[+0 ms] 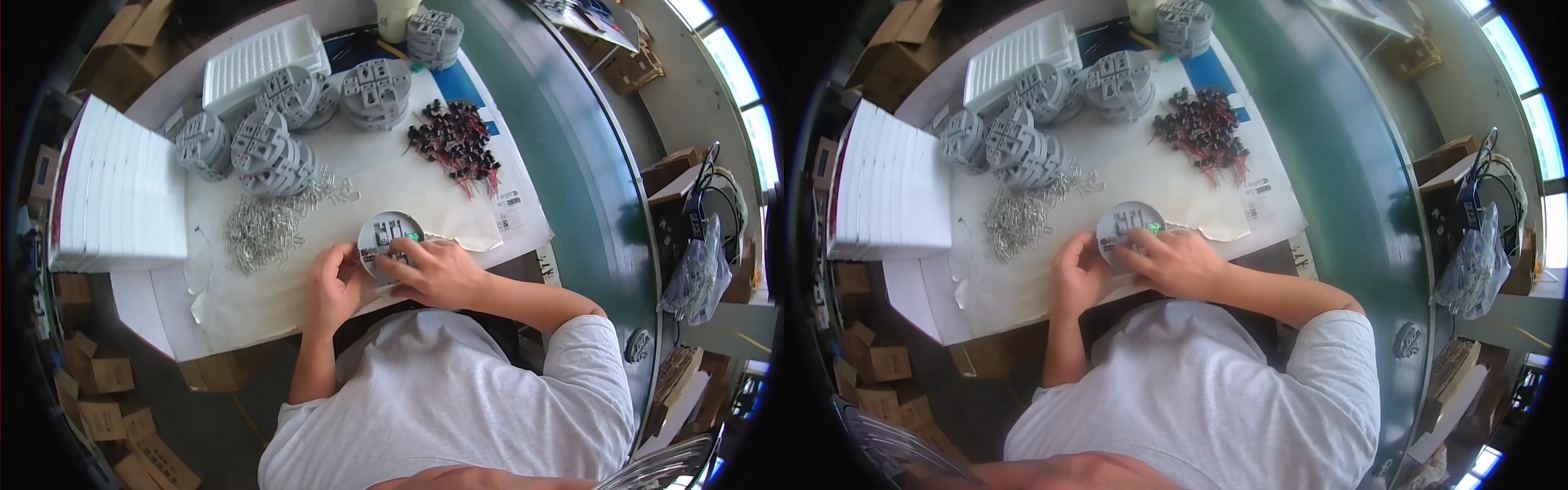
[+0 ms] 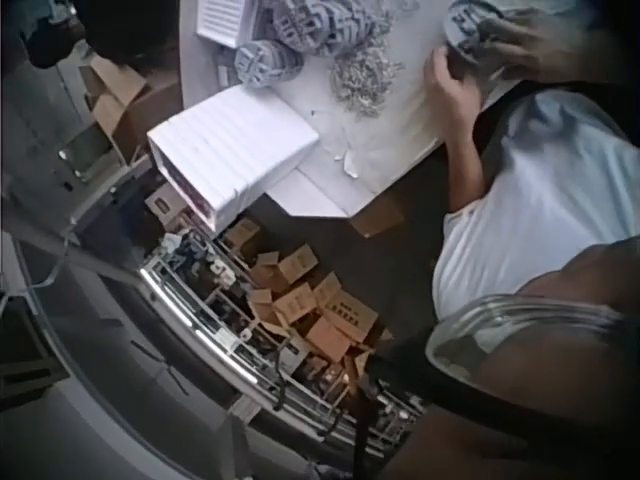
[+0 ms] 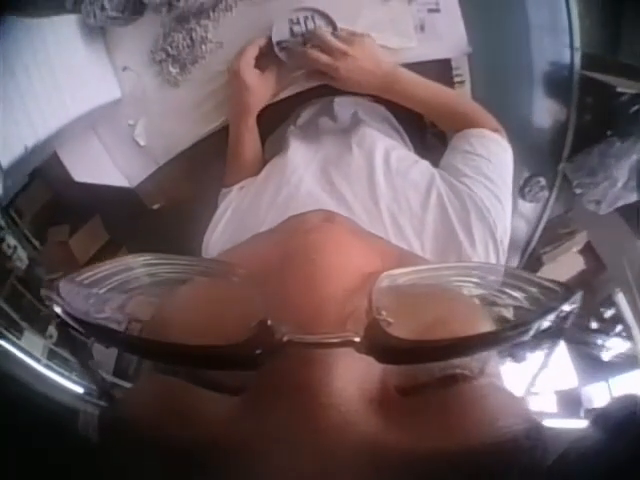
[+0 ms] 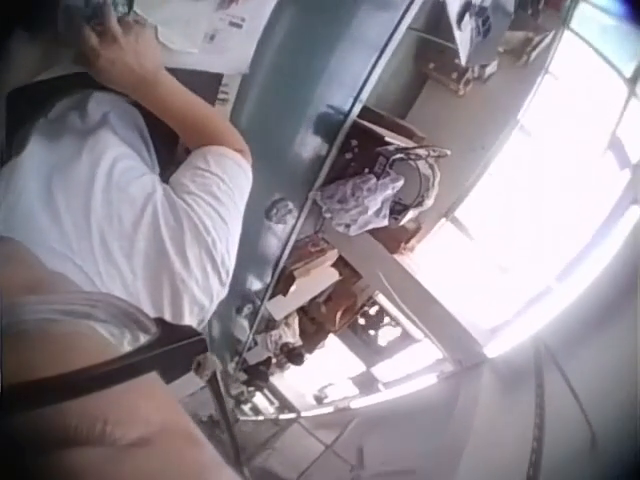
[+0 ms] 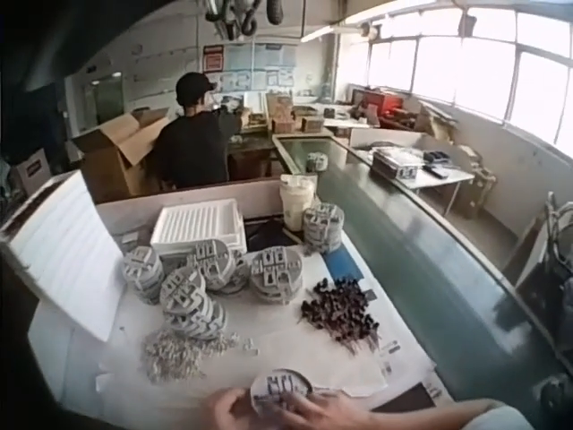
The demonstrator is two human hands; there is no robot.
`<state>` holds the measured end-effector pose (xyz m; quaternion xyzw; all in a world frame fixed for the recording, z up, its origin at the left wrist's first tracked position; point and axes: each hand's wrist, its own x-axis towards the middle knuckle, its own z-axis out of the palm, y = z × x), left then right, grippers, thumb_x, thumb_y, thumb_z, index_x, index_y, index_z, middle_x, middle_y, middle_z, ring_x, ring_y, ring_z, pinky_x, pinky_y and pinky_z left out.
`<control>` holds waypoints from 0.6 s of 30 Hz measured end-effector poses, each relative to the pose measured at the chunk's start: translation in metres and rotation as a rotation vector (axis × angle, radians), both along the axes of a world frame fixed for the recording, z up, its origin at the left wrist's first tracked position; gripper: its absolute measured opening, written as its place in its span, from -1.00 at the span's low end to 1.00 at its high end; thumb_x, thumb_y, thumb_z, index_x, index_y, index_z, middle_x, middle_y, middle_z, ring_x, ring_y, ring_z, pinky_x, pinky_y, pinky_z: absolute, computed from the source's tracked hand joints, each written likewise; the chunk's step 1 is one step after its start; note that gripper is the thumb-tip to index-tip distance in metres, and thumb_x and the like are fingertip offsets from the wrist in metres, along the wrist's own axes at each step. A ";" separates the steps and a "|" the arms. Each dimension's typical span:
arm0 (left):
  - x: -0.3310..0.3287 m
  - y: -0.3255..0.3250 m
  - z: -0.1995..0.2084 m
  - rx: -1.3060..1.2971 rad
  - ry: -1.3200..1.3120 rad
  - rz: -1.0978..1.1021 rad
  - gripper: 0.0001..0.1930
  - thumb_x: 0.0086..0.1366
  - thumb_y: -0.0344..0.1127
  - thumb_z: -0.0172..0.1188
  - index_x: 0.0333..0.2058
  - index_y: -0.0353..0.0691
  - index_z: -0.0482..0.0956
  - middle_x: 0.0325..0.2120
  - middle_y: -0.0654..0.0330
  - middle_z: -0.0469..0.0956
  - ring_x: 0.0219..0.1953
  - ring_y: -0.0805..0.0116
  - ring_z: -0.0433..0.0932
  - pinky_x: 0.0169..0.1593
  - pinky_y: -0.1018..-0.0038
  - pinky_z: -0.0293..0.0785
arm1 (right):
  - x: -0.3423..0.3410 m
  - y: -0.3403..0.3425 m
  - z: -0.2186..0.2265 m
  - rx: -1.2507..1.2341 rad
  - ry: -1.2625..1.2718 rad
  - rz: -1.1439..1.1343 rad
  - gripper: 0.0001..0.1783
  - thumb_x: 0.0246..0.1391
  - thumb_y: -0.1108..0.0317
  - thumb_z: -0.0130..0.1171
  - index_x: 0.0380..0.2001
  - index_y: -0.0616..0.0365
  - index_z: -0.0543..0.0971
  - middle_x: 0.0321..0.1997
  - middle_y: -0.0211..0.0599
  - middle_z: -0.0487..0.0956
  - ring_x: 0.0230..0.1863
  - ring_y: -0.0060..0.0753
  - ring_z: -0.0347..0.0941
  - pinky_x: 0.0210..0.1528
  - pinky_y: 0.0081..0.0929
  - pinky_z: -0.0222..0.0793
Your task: Assemble small electronic or mechanical components into circular plastic housings at a production workstation.
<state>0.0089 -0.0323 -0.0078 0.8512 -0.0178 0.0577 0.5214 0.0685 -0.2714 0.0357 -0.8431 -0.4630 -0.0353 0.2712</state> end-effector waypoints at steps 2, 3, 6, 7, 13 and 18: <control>0.003 -0.003 0.005 -0.039 0.007 0.021 -0.71 0.23 -0.52 0.40 -0.06 -0.28 0.67 -0.23 0.03 0.66 -0.25 0.09 0.66 -0.19 0.29 0.58 | 0.000 -0.002 -0.004 -0.050 -0.115 0.006 -0.38 0.15 0.07 0.49 0.20 0.08 0.56 -0.16 -0.21 0.62 -0.41 -0.14 0.67 -0.35 -0.27 0.61; 0.004 -0.005 0.007 0.001 -0.051 0.015 -0.75 0.26 -0.51 0.39 -0.07 -0.27 0.69 -0.26 0.06 0.63 -0.28 0.13 0.62 -0.23 0.32 0.56 | 0.006 -0.006 -0.001 -0.043 -0.129 -0.009 -0.38 0.15 0.07 0.49 0.20 0.08 0.56 -0.16 -0.21 0.62 -0.41 -0.14 0.67 -0.35 -0.27 0.61; 0.006 -0.007 0.011 0.083 -0.172 0.008 -0.81 0.30 -0.50 0.37 -0.10 -0.26 0.72 -0.31 0.11 0.58 -0.36 0.20 0.56 -0.30 0.37 0.50 | 0.038 -0.035 0.016 0.282 0.096 -0.253 -0.40 0.13 0.27 0.52 0.22 0.11 0.55 -0.18 -0.22 0.66 -0.48 -0.33 0.62 -0.42 -0.40 0.53; 0.005 -0.007 0.010 0.069 -0.159 0.038 -0.81 0.32 -0.52 0.35 -0.09 -0.27 0.72 -0.32 0.13 0.55 -0.36 0.26 0.53 -0.30 0.40 0.47 | 0.062 -0.053 0.028 0.437 0.135 -0.421 -0.39 0.14 0.42 0.50 0.24 0.14 0.54 -0.26 -0.27 0.67 -0.53 -0.55 0.50 -0.45 -0.51 0.43; 0.010 -0.012 0.014 0.044 -0.183 0.083 -0.80 0.34 -0.51 0.36 -0.07 -0.28 0.75 -0.28 0.15 0.53 -0.31 0.38 0.50 -0.29 0.47 0.42 | 0.260 -0.355 -0.045 0.559 -0.024 -1.386 -0.45 0.37 0.08 0.29 0.26 0.19 0.58 -0.18 0.03 0.73 -0.20 -0.22 0.68 -0.09 -0.26 0.59; 0.008 -0.012 0.013 0.029 -0.242 0.140 -0.77 0.31 -0.51 0.40 -0.06 -0.27 0.75 -0.23 0.14 0.59 -0.28 0.37 0.53 -0.25 0.48 0.46 | 0.242 -0.346 -0.030 -0.145 -0.130 -1.787 -0.41 0.25 -0.01 0.34 0.18 0.19 0.65 -0.07 0.08 0.75 0.01 0.11 0.69 0.13 0.00 0.56</control>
